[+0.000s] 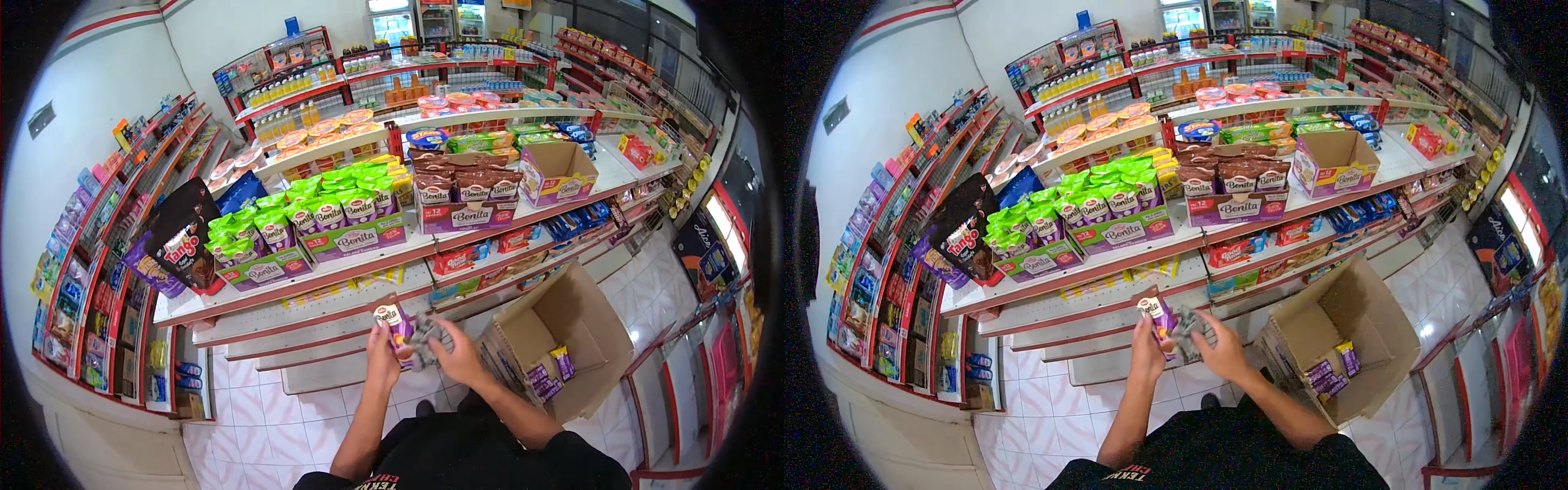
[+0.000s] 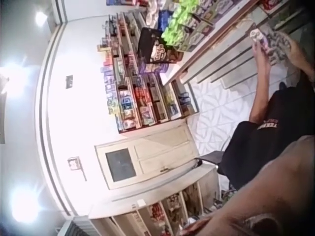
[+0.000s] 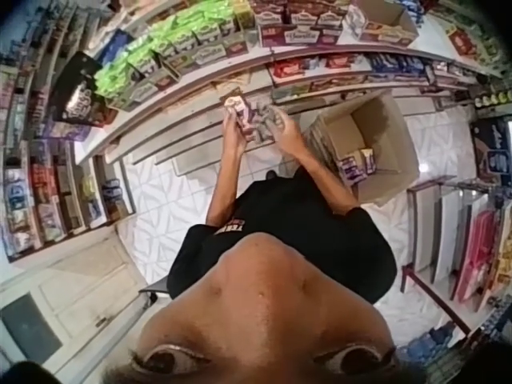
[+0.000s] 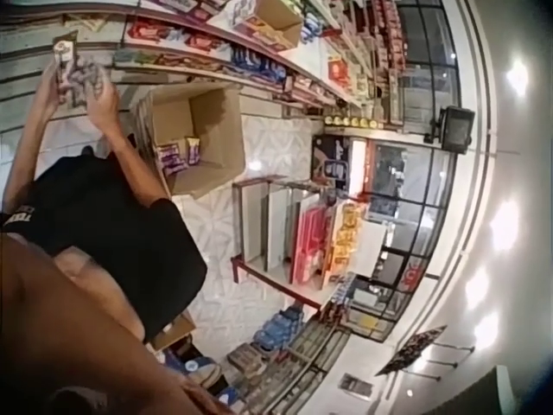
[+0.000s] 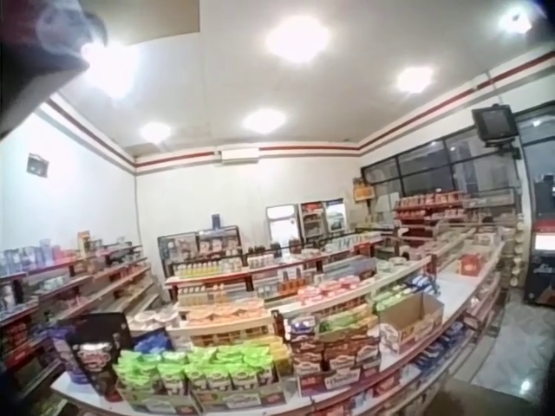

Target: Restocking packaged snacks from a cardboard box onto grocery store shelves.

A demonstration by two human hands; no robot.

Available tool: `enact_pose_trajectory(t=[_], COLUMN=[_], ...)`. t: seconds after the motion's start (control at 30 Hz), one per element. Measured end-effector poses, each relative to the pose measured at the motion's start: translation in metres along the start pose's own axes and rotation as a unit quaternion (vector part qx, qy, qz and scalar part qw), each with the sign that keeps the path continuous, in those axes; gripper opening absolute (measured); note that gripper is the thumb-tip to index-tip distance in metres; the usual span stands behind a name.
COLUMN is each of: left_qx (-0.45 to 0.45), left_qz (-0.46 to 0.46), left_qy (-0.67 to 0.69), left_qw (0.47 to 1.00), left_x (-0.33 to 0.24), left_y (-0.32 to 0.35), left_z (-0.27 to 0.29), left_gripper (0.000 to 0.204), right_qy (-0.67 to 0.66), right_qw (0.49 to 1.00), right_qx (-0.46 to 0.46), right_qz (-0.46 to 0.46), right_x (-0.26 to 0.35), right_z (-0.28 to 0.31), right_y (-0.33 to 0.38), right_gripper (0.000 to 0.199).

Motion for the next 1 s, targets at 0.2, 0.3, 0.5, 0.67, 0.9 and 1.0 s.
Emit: enact_pose_trajectory(t=[0.2,0.3,0.5,0.67,0.9,1.0], left_qx=[-0.154,-0.271,-0.223,-0.135,-0.09,-0.109], left_qz=[-0.141,-0.249,-0.202,-0.025,-0.109,-0.122], left_qy=[-0.087,-0.178,-0.313,-0.064,-0.047,-0.074], left_qw=[0.974,0.913,0.901,0.988,0.989,0.984], left_x=[0.043,0.042,0.058,0.061,0.028,0.027], left_y=[-0.014,-0.03,-0.025,0.006,-0.014,-0.018], left_z=[0.01,0.019,0.035,-0.033,-0.07,-0.064], left_gripper=[0.032,0.035,0.034,0.043,0.031,0.031], right_qy=[-0.041,-0.018,0.063,0.159,0.071,0.069], right_qw=[0.992,0.988,0.979,0.959,0.982,0.991], right_qx=[0.009,0.045,0.058,-0.018,-0.09,-0.074], right_qz=[0.119,0.148,0.185,0.236,0.15,0.086], right_x=[0.022,0.02,0.009,0.021,0.02,0.006], right_z=[-0.02,-0.024,-0.015,0.008,0.014,0.027], right_y=[0.006,0.017,0.023,-0.009,-0.014,-0.005], right_gripper=[0.059,0.063,0.061,0.06,0.055,0.055])
Point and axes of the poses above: each hand's wrist, its own y-axis away from the middle knuckle, its own z-axis out of the back of the hand, x = y × z, the point moved 2 cm from there along -y, towards the middle knuckle, and after that the axes turned 6 degrees about z, right-handed, at the moved point
